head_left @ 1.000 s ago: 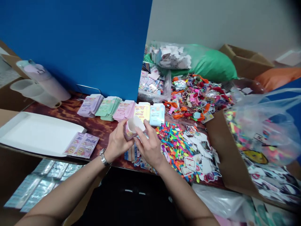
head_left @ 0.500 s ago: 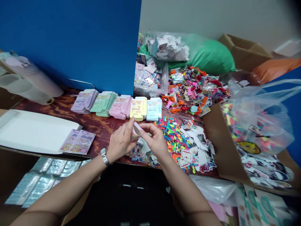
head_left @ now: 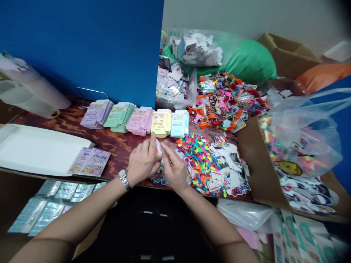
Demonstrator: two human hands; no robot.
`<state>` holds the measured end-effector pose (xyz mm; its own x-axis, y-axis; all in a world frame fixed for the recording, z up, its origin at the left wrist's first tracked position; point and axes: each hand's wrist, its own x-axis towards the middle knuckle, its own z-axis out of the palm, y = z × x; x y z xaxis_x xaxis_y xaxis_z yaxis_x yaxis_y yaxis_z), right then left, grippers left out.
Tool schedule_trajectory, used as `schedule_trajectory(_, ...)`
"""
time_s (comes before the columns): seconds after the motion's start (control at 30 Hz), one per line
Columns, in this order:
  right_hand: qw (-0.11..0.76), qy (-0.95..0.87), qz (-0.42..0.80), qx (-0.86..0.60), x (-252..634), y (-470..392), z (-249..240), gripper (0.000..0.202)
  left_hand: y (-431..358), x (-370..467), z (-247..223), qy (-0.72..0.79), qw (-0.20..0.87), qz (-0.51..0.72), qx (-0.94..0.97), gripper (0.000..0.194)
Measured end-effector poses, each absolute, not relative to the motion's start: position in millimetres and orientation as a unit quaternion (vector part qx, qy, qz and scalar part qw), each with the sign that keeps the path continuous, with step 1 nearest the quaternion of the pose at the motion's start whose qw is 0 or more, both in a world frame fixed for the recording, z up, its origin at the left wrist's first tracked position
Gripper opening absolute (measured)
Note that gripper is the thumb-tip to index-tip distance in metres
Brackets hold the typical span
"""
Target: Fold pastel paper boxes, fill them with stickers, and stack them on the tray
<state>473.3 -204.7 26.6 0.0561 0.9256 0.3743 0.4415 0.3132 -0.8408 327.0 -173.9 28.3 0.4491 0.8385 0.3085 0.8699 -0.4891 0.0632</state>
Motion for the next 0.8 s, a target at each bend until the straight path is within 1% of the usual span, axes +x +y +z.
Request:
schedule_trajectory(0.07, 0.501, -0.619, 0.304, -0.523, 477, -202, 27, 0.037, -174, 325, 30, -0.499, 0.053, -0.140, -0.854, 0.103)
schedule_trajectory(0.13, 0.503, -0.609, 0.326, -0.519, 478, -202, 28, 0.039, -175, 324, 31, -0.494, 0.060, -0.128, -0.858, 0.102)
schedule_trajectory(0.3, 0.473, -0.657, 0.241, -0.534, 470, -211, 27, 0.043, -175, 326, 32, -0.506, 0.060, -0.106, -0.854, 0.093)
schedule_trajectory(0.37, 0.470, -0.658, 0.262, -0.527, 472, -208, 24, 0.043, -173, 325, 33, -0.503, 0.037, -0.115, -0.856, 0.089)
schedule_trajectory(0.43, 0.506, -0.604, 0.323, -0.525, 479, -199, 19, 0.040, -170, 321, 34, -0.484, 0.024, -0.160, -0.860, 0.087)
schedule_trajectory(0.47, 0.536, -0.554, 0.356, -0.529, 484, -193, 17, 0.038, -168, 319, 34, -0.468, 0.027, -0.205, -0.859, 0.089)
schedule_trajectory(0.53, 0.589, -0.443, 0.412, -0.536, 492, -182, 12, 0.035, -164, 315, 34, -0.433, 0.022, -0.327, -0.840, 0.103)
schedule_trajectory(0.57, 0.601, -0.401, 0.437, -0.535, 495, -179, 11, 0.035, -163, 315, 32, -0.416, -0.006, -0.386, -0.823, 0.113)
schedule_trajectory(0.6, 0.602, -0.377, 0.464, -0.530, 496, -178, 10, 0.035, -161, 315, 30, -0.398, -0.056, -0.430, -0.809, 0.119)
schedule_trajectory(0.63, 0.590, -0.371, 0.494, -0.520, 496, -178, 10, 0.035, -160, 316, 28, -0.378, -0.120, -0.450, -0.800, 0.121)
schedule_trajectory(0.7, 0.539, -0.412, 0.542, -0.497, 496, -181, 9, 0.034, -157, 319, 22, -0.345, -0.239, -0.445, -0.791, 0.113)
schedule_trajectory(0.73, 0.507, -0.452, 0.544, -0.493, 497, -183, 9, 0.035, -155, 319, 19, -0.340, -0.274, -0.437, -0.786, 0.106)
schedule_trajectory(0.8, 0.432, -0.566, 0.480, -0.512, 503, -187, 6, 0.039, -152, 316, 13, -0.369, -0.299, -0.436, -0.765, 0.094)
